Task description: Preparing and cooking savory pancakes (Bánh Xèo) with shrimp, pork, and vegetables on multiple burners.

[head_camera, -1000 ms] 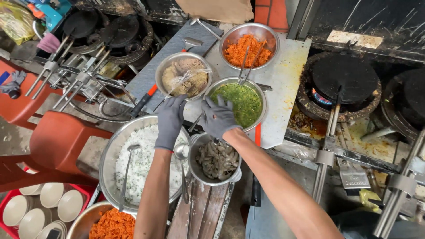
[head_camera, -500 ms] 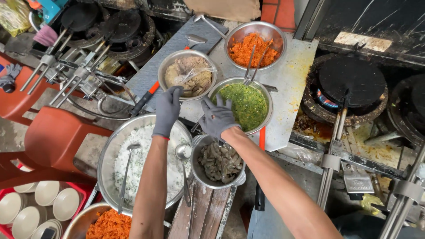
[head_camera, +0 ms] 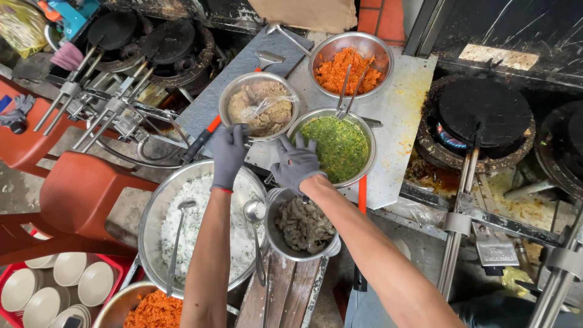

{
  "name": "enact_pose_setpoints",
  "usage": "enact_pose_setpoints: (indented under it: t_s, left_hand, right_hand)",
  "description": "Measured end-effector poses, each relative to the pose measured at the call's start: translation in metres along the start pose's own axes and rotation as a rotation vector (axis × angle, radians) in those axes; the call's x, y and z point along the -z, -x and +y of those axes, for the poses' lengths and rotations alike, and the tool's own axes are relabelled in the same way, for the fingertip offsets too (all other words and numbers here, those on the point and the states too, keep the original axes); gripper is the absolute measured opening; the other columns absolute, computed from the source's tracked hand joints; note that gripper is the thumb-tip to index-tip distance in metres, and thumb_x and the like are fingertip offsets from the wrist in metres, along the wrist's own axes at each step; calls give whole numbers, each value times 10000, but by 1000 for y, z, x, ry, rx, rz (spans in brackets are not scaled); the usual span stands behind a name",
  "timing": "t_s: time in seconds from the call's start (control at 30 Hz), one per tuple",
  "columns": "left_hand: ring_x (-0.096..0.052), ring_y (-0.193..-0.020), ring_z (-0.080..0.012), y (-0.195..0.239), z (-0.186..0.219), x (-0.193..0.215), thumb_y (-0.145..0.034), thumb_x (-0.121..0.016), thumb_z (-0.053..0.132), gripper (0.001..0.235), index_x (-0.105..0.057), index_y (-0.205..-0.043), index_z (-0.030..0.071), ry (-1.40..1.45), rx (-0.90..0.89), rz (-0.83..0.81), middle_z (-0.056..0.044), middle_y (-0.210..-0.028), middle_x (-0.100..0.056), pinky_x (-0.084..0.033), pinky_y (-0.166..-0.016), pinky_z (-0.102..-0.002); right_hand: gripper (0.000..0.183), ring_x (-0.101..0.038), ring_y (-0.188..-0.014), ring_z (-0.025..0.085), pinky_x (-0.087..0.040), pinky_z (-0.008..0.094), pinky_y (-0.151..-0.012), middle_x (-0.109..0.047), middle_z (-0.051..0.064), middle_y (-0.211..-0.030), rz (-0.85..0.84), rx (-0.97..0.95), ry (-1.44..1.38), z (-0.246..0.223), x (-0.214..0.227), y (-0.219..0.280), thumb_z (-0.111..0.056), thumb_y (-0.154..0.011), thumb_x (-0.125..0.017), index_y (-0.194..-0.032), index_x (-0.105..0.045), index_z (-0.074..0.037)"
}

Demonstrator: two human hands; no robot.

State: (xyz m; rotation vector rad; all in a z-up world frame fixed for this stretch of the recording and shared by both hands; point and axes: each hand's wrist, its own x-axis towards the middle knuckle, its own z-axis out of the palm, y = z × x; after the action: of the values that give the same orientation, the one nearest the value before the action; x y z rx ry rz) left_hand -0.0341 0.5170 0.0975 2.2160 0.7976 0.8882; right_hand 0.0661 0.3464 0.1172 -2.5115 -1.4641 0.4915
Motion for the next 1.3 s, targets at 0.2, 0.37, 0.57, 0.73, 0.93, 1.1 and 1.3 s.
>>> enact_pose_setpoints:
  t_s: [0.2, 0.37, 0.57, 0.73, 0.93, 1.1, 1.3]
  left_hand:
    - [-707, -631, -143, 9, -28, 0, -1106, -557, 235, 402, -772, -940, -61, 62, 206, 23, -138, -757, -762, -524, -611, -317]
    - [-701, -674, -142, 22, 1, 6, -1097, -520, 162, 295, -732, -1123, -42, 283, 92, 78, -136, -854, -771, -536, -623, -306]
    - [-770, -925, -192, 27, 7, -9, -1095, -523, 138, 272, -705, -1192, -39, 257, -74, 97, -148, -1010, -783, -595, -799, -297]
    - [-783, -942, -229, 25, 21, -12, -1079, -531, 157, 275, -707, -1156, -40, 188, -68, 59, -173, -987, -783, -588, -819, -313]
    - [-773, -921, -299, 32, 23, -9, -1086, -515, 174, 252, -704, -1156, 22, 31, -70, 44, -185, -964, -765, -577, -796, -377]
    - [-687, -984, -377, 40, 27, -4, -1037, -581, 152, 226, -719, -1179, 44, -103, -215, 9, -218, -1019, -730, -539, -854, -436]
    - [-738, -902, -344, 37, 27, 0, -1066, -566, 168, 199, -709, -1149, 57, -10, -109, -20, -182, -1012, -746, -572, -792, -406]
  right_hand:
    - [797, -100, -1548, 437, -109, 652, -1211, -84, 6, -1725, -44, -14, -27, 1, 0, -1, -473, -947, -476, -1615, -193, -143]
    - [803, -103, -1553, 426, -103, 649, -1217, -89, 6, -1721, -48, -15, -29, 1, 2, 1, -470, -947, -478, -1622, -176, -157]
    - [794, -127, -1546, 429, -111, 644, -1212, -134, 19, -1710, -16, 4, -54, 4, -4, 0, -446, -938, -473, -1618, -197, -141]
    - [764, -192, -1547, 419, -156, 650, -1218, -181, 46, -1715, 0, -5, -34, 4, -4, -1, -444, -956, -469, -1610, -259, -108]
    - [781, -212, -1543, 407, -176, 640, -1212, -193, 29, -1707, -7, 1, -45, 3, -1, 1, -434, -942, -477, -1609, -257, -92]
    - [792, -199, -1515, 408, -164, 638, -1187, -170, 0, -1688, -21, -20, -31, 2, -1, -2, -447, -925, -483, -1596, -220, -120]
    - [780, -248, -1502, 407, -197, 637, -1183, -207, 34, -1693, -5, -2, -35, 2, 1, 1, -434, -938, -485, -1600, -251, -94]
